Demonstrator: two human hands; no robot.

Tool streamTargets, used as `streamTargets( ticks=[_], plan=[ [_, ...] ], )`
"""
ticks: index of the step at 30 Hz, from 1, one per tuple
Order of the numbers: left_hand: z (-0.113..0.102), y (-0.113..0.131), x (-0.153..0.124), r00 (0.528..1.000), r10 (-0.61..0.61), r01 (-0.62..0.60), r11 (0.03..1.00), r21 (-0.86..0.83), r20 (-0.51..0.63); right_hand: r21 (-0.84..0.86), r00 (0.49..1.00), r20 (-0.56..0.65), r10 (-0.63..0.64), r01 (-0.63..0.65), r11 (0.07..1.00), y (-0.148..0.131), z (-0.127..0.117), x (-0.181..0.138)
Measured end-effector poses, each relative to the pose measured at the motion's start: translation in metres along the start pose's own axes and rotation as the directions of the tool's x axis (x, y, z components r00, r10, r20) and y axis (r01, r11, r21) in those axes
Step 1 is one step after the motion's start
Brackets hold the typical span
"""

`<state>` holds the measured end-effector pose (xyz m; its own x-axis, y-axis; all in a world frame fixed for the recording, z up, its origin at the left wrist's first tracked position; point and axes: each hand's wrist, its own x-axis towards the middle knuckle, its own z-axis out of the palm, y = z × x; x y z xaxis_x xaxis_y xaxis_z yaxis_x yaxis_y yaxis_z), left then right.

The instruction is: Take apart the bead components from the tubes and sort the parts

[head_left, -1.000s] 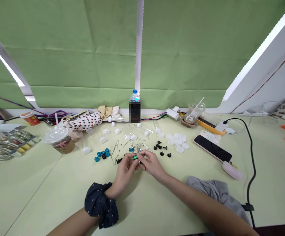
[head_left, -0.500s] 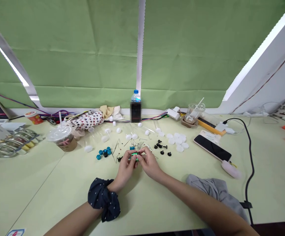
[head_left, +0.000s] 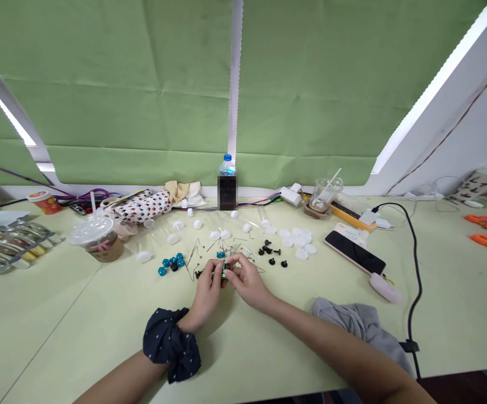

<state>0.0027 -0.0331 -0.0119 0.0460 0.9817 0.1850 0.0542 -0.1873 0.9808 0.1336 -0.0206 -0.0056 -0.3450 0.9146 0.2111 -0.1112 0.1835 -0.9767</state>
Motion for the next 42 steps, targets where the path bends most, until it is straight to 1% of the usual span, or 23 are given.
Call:
streamTargets(
  ticks=[2,4,7,10,14,16,19,21,22,26,28,31,32,35,36,37,39,41,42],
  plan=[
    [-0.001,0.001,0.001,1.000,-0.018,0.018,1.000,-0.015,0.012,-0.006,1.000,0.005,-0.024,0.024,1.000,-0.001,0.001,-0.001],
    [-0.002,0.004,0.001,0.999,-0.036,0.038,0.998,-0.058,0.040,0.019,1.000,-0.008,-0.020,0.020,1.000,-0.002,0.000,0.000],
    [-0.003,0.006,0.001,0.995,-0.015,0.022,0.997,-0.075,0.096,0.075,0.998,-0.043,0.052,-0.049,0.996,-0.002,-0.003,0.004],
    [-0.004,0.003,0.003,0.992,0.006,0.003,0.998,-0.069,0.129,0.102,0.992,-0.043,0.118,-0.113,0.988,-0.002,-0.007,0.006],
    [-0.008,-0.002,0.007,0.998,-0.012,0.016,0.998,-0.065,0.068,0.074,0.999,0.028,0.042,-0.044,0.996,-0.004,-0.008,0.004],
    [-0.009,-0.002,0.007,0.999,-0.004,0.007,0.998,-0.064,0.046,0.086,0.999,0.036,0.037,-0.040,0.995,-0.005,-0.007,0.005],
    [-0.009,-0.003,0.007,0.997,0.000,0.006,0.996,-0.085,0.073,0.140,0.986,0.024,0.163,-0.164,0.976,-0.004,-0.008,0.007],
    [-0.008,-0.005,0.006,0.995,-0.011,0.021,0.995,-0.100,0.097,0.128,0.976,0.041,0.213,-0.217,0.968,-0.002,-0.010,0.009],
    [-0.007,-0.005,0.005,0.995,-0.015,0.026,0.994,-0.104,0.102,0.109,0.978,0.049,0.203,-0.207,0.972,-0.002,-0.011,0.010],
    [-0.007,-0.007,0.006,0.997,-0.013,0.021,0.994,-0.106,0.075,0.080,0.994,0.053,0.093,-0.097,0.992,-0.002,-0.015,0.010],
    [-0.007,-0.007,0.006,0.998,-0.009,0.015,0.995,-0.100,0.061,0.092,0.992,0.039,0.117,-0.120,0.989,-0.002,-0.015,0.009],
    [-0.008,-0.007,0.006,0.998,-0.006,0.011,0.997,-0.079,0.064,0.096,0.976,0.051,0.211,-0.215,0.972,-0.001,-0.015,0.009],
    [-0.008,-0.007,0.006,0.998,-0.002,0.007,0.997,-0.072,0.067,0.087,0.976,0.060,0.208,-0.213,0.973,-0.001,-0.015,0.009],
    [-0.008,-0.005,0.005,0.998,0.014,-0.010,0.997,-0.072,0.059,0.055,0.992,0.059,0.109,-0.112,0.992,-0.003,-0.016,0.009],
    [-0.007,-0.004,0.004,0.998,0.018,-0.014,0.997,-0.076,0.056,0.062,0.994,0.053,0.094,-0.097,0.993,-0.004,-0.016,0.009],
    [-0.007,-0.004,0.004,0.998,0.020,-0.015,0.997,-0.079,0.057,0.079,0.993,0.043,0.106,-0.109,0.991,-0.005,-0.016,0.009],
    [-0.006,-0.004,0.003,0.997,0.018,-0.013,0.997,-0.079,0.070,0.120,0.983,0.028,0.183,-0.185,0.975,-0.006,-0.017,0.010],
    [-0.006,-0.005,0.002,0.997,0.013,-0.007,0.997,-0.071,0.082,0.142,0.964,0.046,0.261,-0.265,0.954,-0.006,-0.018,0.012],
    [-0.006,-0.006,0.002,0.997,0.011,-0.005,0.998,-0.069,0.078,0.147,0.960,0.066,0.273,-0.280,0.949,-0.006,-0.019,0.012]
  ],
)
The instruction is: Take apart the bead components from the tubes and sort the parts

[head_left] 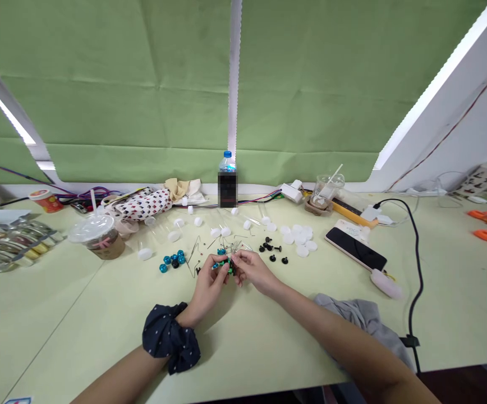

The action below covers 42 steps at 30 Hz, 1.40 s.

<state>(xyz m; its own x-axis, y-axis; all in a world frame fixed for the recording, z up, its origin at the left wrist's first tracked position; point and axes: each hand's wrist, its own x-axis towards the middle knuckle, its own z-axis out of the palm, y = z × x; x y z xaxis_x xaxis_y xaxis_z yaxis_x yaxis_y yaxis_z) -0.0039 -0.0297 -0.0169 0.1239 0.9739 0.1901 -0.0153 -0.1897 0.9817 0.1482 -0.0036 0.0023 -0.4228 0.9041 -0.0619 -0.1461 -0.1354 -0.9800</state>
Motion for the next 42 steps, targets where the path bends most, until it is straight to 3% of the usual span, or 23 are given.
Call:
streamTargets(
  ticks=[4,8,13,18,24,29,34,39,42],
  plan=[
    [-0.001,-0.001,0.002,0.998,0.010,-0.011,1.000,-0.015,-0.058,0.058,0.998,0.027,-0.048,0.047,0.997,-0.001,-0.001,-0.001],
    [0.001,0.003,0.002,1.000,-0.007,0.006,0.997,-0.078,-0.017,0.057,1.000,0.006,-0.011,0.010,0.998,0.000,0.002,-0.001],
    [0.002,0.005,0.003,0.999,-0.024,0.021,0.999,-0.049,-0.049,-0.037,0.986,0.031,-0.162,0.163,0.986,0.001,0.002,-0.002],
    [0.000,0.000,0.003,0.999,-0.008,0.008,1.000,0.008,-0.036,-0.035,0.999,0.046,-0.003,0.004,0.999,0.003,0.000,0.001],
    [0.001,-0.005,0.002,1.000,0.018,-0.018,1.000,-0.012,-0.011,-0.054,0.988,0.009,-0.153,0.153,0.987,0.002,-0.003,0.001],
    [0.002,-0.006,0.002,1.000,0.016,-0.015,0.998,-0.056,0.005,-0.066,0.998,0.055,-0.026,0.029,0.997,0.003,-0.004,0.000],
    [0.001,-0.002,0.004,1.000,-0.004,0.003,0.998,-0.064,-0.025,-0.039,0.988,0.038,-0.150,0.152,0.988,0.002,-0.002,0.000],
    [0.000,-0.002,0.003,1.000,0.003,-0.003,0.999,-0.042,0.004,-0.073,0.998,0.017,-0.058,0.059,0.996,0.001,-0.003,0.003],
    [0.000,-0.001,0.003,1.000,0.003,-0.003,0.999,-0.040,0.003,-0.097,0.991,0.067,-0.115,0.121,0.988,0.000,-0.005,0.002]
  ],
)
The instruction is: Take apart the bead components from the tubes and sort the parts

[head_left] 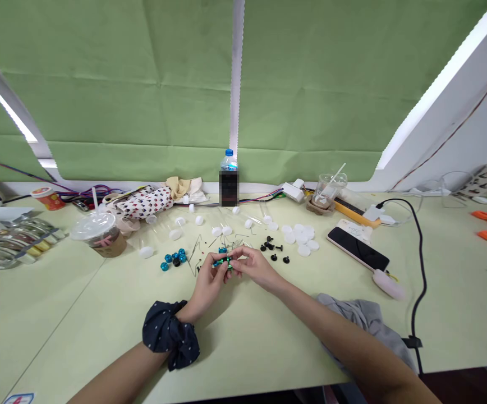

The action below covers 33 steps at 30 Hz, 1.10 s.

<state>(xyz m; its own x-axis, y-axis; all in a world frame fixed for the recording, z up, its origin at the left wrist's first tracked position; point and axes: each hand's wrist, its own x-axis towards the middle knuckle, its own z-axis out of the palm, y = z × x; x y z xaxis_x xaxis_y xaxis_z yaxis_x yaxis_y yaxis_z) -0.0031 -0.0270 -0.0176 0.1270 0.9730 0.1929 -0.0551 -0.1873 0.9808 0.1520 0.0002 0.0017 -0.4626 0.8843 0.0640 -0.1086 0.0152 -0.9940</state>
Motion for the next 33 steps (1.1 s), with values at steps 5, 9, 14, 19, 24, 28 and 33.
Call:
streamTargets(
  ticks=[5,9,14,19,24,28,33],
  plan=[
    [0.0009,0.0023,-0.0002,1.000,-0.018,0.018,1.000,0.012,-0.008,0.001,0.998,-0.029,0.064,-0.064,0.998,-0.0033,0.0001,-0.0010],
    [-0.0003,0.0006,0.0003,1.000,-0.007,0.007,1.000,0.007,-0.006,-0.044,1.000,0.010,0.008,-0.008,0.999,-0.0039,0.0006,-0.0007],
    [-0.0009,0.0011,0.0010,1.000,-0.014,0.014,1.000,0.014,-0.017,-0.025,0.999,-0.022,0.040,-0.040,0.999,-0.0031,0.0007,-0.0003],
    [-0.0001,0.0007,0.0006,1.000,-0.010,0.010,1.000,0.004,-0.010,-0.047,0.999,0.014,-0.029,0.029,0.998,-0.0016,-0.0005,0.0005],
    [-0.0015,-0.0021,0.0006,1.000,-0.019,0.019,1.000,0.019,-0.014,-0.065,0.996,0.000,0.088,-0.088,0.994,-0.0024,-0.0021,0.0010],
    [-0.0025,-0.0014,0.0007,1.000,-0.018,0.018,1.000,0.017,-0.020,-0.059,1.000,-0.023,0.004,-0.006,0.998,-0.0042,-0.0045,0.0019],
    [-0.0014,0.0025,0.0007,0.999,-0.025,0.025,0.999,0.024,-0.030,-0.004,0.987,0.009,0.161,-0.161,0.987,-0.0047,-0.0033,0.0018]
  ],
)
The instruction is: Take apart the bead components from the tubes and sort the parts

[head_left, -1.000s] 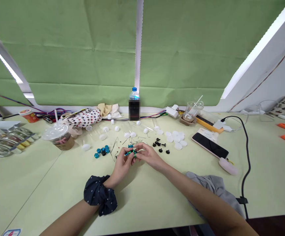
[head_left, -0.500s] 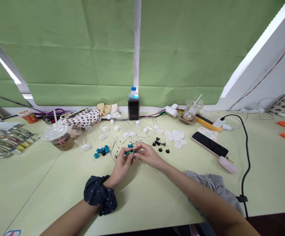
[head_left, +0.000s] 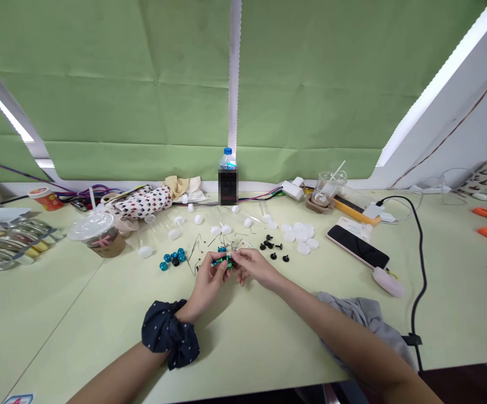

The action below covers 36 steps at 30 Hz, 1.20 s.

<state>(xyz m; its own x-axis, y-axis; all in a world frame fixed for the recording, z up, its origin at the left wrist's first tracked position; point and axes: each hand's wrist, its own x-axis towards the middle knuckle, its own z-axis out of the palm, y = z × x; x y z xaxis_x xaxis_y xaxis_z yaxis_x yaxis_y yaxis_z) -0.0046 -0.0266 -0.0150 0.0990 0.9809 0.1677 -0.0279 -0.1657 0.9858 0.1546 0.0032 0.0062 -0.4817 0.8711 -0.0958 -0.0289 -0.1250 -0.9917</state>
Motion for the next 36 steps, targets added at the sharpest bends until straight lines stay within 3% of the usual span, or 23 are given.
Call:
streamTargets(
  ticks=[4,9,14,18,22,26,31,36],
  plan=[
    [0.000,0.000,0.000,1.000,0.010,-0.010,1.000,-0.006,-0.003,0.009,0.989,0.004,-0.151,0.151,0.989,0.001,0.001,-0.001],
    [0.000,-0.003,-0.001,1.000,0.021,-0.021,1.000,0.019,0.020,-0.037,0.999,0.014,-0.044,0.045,0.998,0.003,0.000,0.000],
    [0.000,-0.002,0.000,1.000,0.016,-0.016,1.000,0.007,-0.013,-0.049,0.982,-0.017,-0.186,0.185,0.982,0.004,-0.002,0.001],
    [0.000,0.000,-0.001,1.000,0.013,-0.013,1.000,0.011,-0.007,-0.034,0.998,0.016,-0.067,0.068,0.997,0.005,-0.002,0.002],
    [0.001,0.002,-0.001,1.000,0.016,-0.016,1.000,-0.002,-0.006,-0.023,0.983,-0.025,-0.180,0.179,0.984,0.003,-0.001,0.002],
    [0.001,0.003,-0.001,1.000,0.006,-0.006,1.000,0.006,-0.010,0.007,0.998,-0.010,-0.062,0.063,0.998,-0.001,0.001,0.000],
    [0.002,0.006,-0.002,1.000,0.004,-0.004,1.000,-0.027,-0.016,0.012,0.985,-0.025,-0.171,0.171,0.985,0.000,0.000,0.000],
    [0.003,0.007,-0.002,1.000,0.000,0.000,1.000,-0.008,-0.019,-0.013,0.997,0.040,-0.060,0.060,0.998,0.003,-0.001,0.001]
  ],
)
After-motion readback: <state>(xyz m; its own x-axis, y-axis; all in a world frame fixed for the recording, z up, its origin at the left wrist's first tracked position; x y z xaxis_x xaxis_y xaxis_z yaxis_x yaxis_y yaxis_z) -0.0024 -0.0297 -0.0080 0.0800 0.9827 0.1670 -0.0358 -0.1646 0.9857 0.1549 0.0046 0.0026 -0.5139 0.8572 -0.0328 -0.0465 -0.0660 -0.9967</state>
